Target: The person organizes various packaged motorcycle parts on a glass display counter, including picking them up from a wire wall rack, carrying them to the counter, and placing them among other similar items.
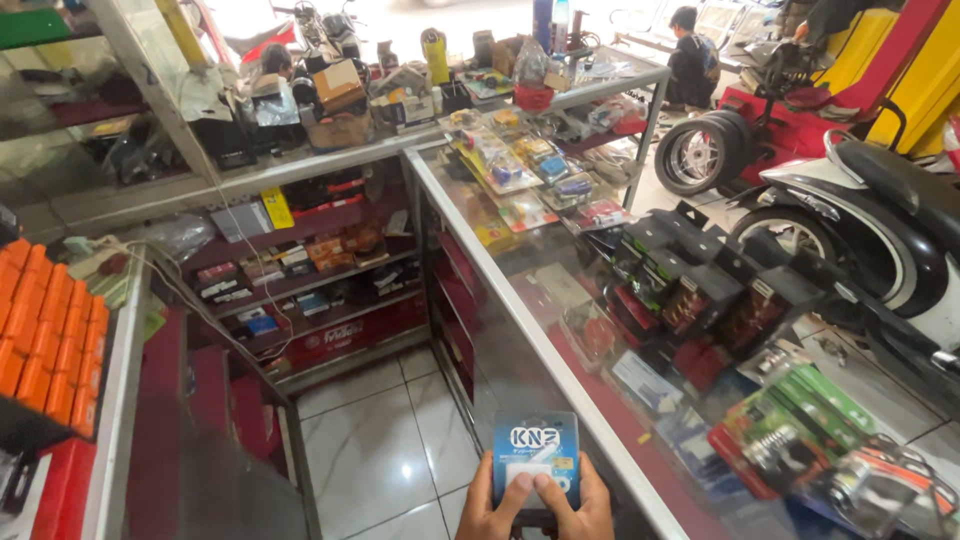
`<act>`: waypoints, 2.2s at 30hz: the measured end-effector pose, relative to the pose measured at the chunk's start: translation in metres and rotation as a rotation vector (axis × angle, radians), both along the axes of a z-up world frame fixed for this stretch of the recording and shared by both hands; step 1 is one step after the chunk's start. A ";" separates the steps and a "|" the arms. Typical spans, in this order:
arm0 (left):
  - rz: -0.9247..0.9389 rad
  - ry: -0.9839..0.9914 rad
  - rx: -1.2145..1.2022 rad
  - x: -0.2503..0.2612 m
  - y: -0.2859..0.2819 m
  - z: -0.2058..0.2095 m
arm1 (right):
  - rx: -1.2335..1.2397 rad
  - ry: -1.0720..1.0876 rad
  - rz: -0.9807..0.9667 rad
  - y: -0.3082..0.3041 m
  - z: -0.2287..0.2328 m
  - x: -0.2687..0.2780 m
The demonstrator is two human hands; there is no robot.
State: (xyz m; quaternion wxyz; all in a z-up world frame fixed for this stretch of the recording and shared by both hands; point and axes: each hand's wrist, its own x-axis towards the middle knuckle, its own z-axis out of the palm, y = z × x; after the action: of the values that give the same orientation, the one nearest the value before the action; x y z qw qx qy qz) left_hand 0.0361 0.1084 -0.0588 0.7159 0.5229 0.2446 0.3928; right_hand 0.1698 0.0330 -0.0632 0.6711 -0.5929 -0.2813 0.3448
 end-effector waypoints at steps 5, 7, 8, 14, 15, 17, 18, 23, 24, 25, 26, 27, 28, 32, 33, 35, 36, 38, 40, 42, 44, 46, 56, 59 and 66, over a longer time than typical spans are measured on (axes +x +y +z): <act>-0.069 -0.038 -0.044 -0.016 0.040 0.044 | -0.078 -0.029 0.005 0.041 -0.001 -0.002; -0.184 0.100 0.000 -0.037 0.064 0.070 | -0.099 -0.012 0.018 0.052 0.003 -0.007; -0.241 0.166 0.029 -0.045 0.078 0.083 | -0.025 -0.018 0.039 0.062 0.009 -0.006; -0.354 0.585 0.469 -0.075 0.141 0.134 | -0.033 -0.100 0.111 0.112 0.048 -0.031; -0.337 0.614 0.484 -0.077 0.150 0.138 | 0.011 -0.143 0.121 0.122 0.053 -0.038; -0.302 0.675 0.511 -0.082 0.165 0.141 | -0.009 -0.114 0.110 0.139 0.062 -0.054; -0.283 0.660 0.513 -0.086 0.172 0.140 | -0.016 -0.099 0.105 0.147 0.066 -0.061; -0.162 0.620 0.637 -0.106 0.210 0.135 | -0.019 -0.154 0.115 0.185 0.080 -0.091; -0.159 0.611 0.637 -0.110 0.217 0.133 | -0.027 -0.157 0.114 0.190 0.082 -0.097; -0.156 0.602 0.636 -0.113 0.224 0.132 | -0.016 -0.117 0.101 0.195 0.083 -0.103; -0.155 0.592 0.634 -0.116 0.230 0.131 | -0.006 -0.077 0.086 0.200 0.084 -0.109; -0.176 0.582 0.645 -0.119 0.236 0.131 | 0.003 -0.038 0.071 0.204 0.085 -0.112; -0.198 0.571 0.652 -0.121 0.241 0.130 | 0.011 -0.041 0.061 0.208 0.086 -0.114; -0.250 0.532 0.654 -0.121 0.253 0.126 | 0.017 0.017 0.004 0.220 0.086 -0.114; -0.252 0.515 0.648 -0.121 0.256 0.125 | 0.016 0.047 -0.015 0.224 0.085 -0.114; -0.251 0.484 0.636 -0.120 0.263 0.122 | 0.027 0.008 -0.032 0.232 0.083 -0.112; -0.273 0.470 0.608 -0.121 0.267 0.120 | 0.034 -0.012 -0.039 0.238 0.082 -0.111; -0.314 0.442 0.554 -0.125 0.278 0.115 | 0.030 0.073 -0.050 0.248 0.079 -0.111; -0.304 0.338 0.603 -0.129 0.291 0.108 | 0.020 0.112 -0.045 0.260 0.076 -0.110; -0.252 0.265 0.614 -0.129 0.305 0.100 | 0.000 0.106 -0.022 0.270 0.071 -0.108; -0.160 0.228 0.582 -0.124 0.319 0.090 | -0.003 0.087 0.008 0.284 0.065 -0.101; 0.039 0.237 0.545 -0.111 0.330 0.085 | 0.001 0.073 0.039 0.296 0.059 -0.097; 0.144 0.413 0.646 -0.055 0.409 0.118 | -0.035 -0.047 -0.002 0.364 0.057 -0.049; 0.183 0.407 0.886 -0.033 0.427 0.128 | -0.026 -0.106 -0.043 0.378 0.056 -0.033; 0.181 0.357 1.071 0.025 0.444 0.139 | 0.018 -0.148 -0.169 0.395 0.064 0.009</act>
State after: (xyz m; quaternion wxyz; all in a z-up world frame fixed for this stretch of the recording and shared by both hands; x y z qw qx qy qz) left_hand 0.0610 0.5529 0.0807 0.2620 0.8480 0.1723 0.4273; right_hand 0.1788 0.4276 0.0010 0.6804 -0.6324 -0.2821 0.2397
